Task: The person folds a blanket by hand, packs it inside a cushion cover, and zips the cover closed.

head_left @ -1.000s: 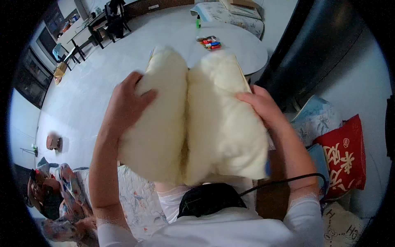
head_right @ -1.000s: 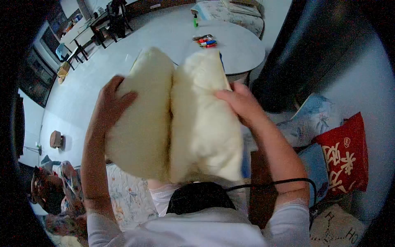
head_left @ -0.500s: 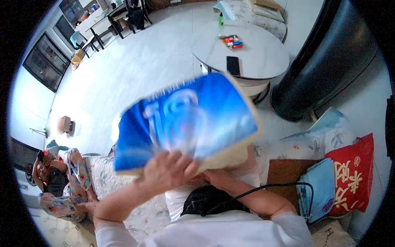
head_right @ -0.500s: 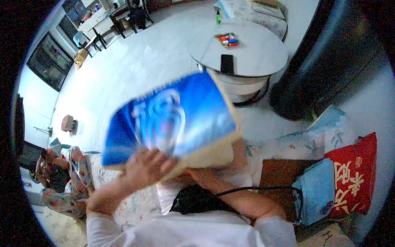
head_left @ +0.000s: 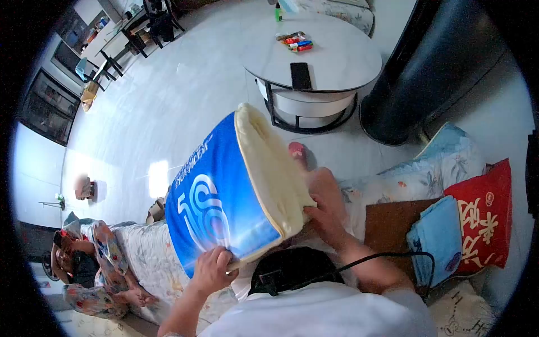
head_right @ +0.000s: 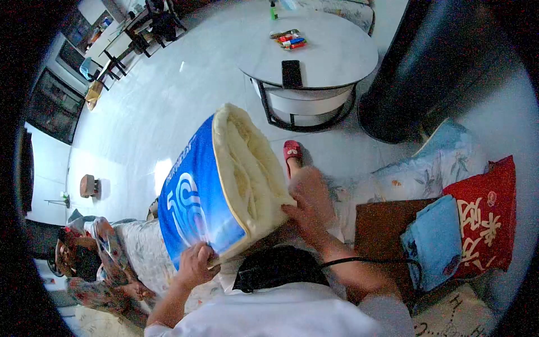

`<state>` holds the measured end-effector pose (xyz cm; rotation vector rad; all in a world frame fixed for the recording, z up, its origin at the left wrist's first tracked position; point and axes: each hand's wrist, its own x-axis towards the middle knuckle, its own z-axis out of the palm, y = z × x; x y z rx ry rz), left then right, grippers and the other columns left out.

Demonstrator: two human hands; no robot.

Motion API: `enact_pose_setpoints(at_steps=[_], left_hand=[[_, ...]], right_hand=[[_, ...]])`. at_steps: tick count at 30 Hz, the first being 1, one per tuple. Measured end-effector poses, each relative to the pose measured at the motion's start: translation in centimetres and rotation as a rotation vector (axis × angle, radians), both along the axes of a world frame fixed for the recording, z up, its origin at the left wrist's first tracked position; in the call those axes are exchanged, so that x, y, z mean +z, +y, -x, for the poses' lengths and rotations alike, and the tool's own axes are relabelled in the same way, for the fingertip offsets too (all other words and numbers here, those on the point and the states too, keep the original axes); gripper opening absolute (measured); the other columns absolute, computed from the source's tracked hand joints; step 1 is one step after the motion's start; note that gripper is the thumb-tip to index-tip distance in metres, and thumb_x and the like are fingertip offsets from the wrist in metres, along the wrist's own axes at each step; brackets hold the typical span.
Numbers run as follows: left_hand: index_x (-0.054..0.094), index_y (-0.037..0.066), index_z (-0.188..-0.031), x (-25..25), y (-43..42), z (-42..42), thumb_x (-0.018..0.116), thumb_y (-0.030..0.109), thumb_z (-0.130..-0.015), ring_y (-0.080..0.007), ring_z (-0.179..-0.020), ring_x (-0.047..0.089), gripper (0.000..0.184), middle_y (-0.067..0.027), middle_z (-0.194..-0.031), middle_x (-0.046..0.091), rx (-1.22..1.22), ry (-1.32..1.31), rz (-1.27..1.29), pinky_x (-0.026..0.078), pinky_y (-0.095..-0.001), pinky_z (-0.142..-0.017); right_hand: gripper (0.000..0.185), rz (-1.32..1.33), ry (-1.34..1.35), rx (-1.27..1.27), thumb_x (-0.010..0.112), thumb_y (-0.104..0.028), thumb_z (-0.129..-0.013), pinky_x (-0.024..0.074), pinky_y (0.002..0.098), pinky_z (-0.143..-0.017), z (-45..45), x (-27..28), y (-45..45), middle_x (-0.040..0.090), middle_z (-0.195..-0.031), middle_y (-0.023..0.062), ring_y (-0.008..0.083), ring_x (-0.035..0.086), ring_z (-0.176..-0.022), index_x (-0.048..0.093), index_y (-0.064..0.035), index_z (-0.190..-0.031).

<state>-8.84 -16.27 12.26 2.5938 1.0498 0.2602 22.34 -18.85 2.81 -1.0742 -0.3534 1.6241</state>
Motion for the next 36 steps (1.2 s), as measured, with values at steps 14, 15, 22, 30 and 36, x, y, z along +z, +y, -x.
enact_pose_setpoints(at_steps=[14,15,22,30,36], left_hand=[[0.058,0.000,-0.085,6.7,7.3,-4.5,0.065,0.004,-0.064,-0.0313,-0.078,0.055,0.023,-0.0141,-0.086,0.056,0.014,-0.250,-0.338,0.046,-0.0383,-0.062],[0.058,0.000,-0.085,6.2,7.1,-4.2,0.065,0.004,-0.064,-0.0313,-0.078,0.055,0.023,-0.0141,-0.086,0.056,0.012,-0.244,-0.339,0.046,-0.0383,-0.062],[0.049,0.000,-0.089,4.3,4.8,-1.2,0.061,0.004,-0.061,-0.0305,-0.074,0.051,0.031,-0.0182,-0.091,0.054,0.159,-0.532,-0.216,0.042,-0.0355,-0.063],[0.051,0.000,-0.113,4.2,2.2,-0.6,0.078,0.034,-0.062,-0.0334,-0.086,0.050,0.067,-0.0177,-0.100,0.051,0.183,-0.306,-0.336,0.042,-0.0437,-0.075],[0.048,0.004,-0.120,1.6,0.2,-3.8,0.079,0.033,-0.063,-0.0345,-0.103,0.047,0.072,-0.0139,-0.111,0.049,0.067,-0.233,-0.366,0.040,-0.0480,-0.086]], right_hand=[[0.041,-0.336,-0.276,0.403,0.064,-0.021,-0.089,0.0443,0.0267,-0.085,5.1,6.1,0.9,0.058,-0.107,0.0032,0.0110,0.053,-0.097,0.051,0.0004,-0.122],[0.044,-0.283,-0.197,0.410,0.064,-0.023,-0.089,0.0436,0.0295,-0.090,5.2,6.3,1.0,0.058,-0.113,0.0075,0.0149,0.053,-0.103,0.049,0.0016,-0.123],[0.045,-0.271,-0.156,0.470,0.065,-0.023,-0.087,0.0442,0.0326,-0.093,6.0,8.2,1.6,0.059,-0.115,0.0124,0.0193,0.056,-0.107,0.050,0.0023,-0.122],[0.045,-0.571,-0.524,0.596,0.068,-0.021,-0.080,0.0472,0.0361,-0.087,7.7,9.3,2.2,0.063,-0.104,0.0187,0.0255,0.061,-0.100,0.051,0.0013,-0.115],[0.044,-0.421,-0.245,0.482,0.063,-0.020,-0.086,0.0432,0.0327,-0.092,7.2,6.3,1.1,0.056,-0.112,0.0106,0.0177,0.053,-0.104,0.046,0.0016,-0.120]])
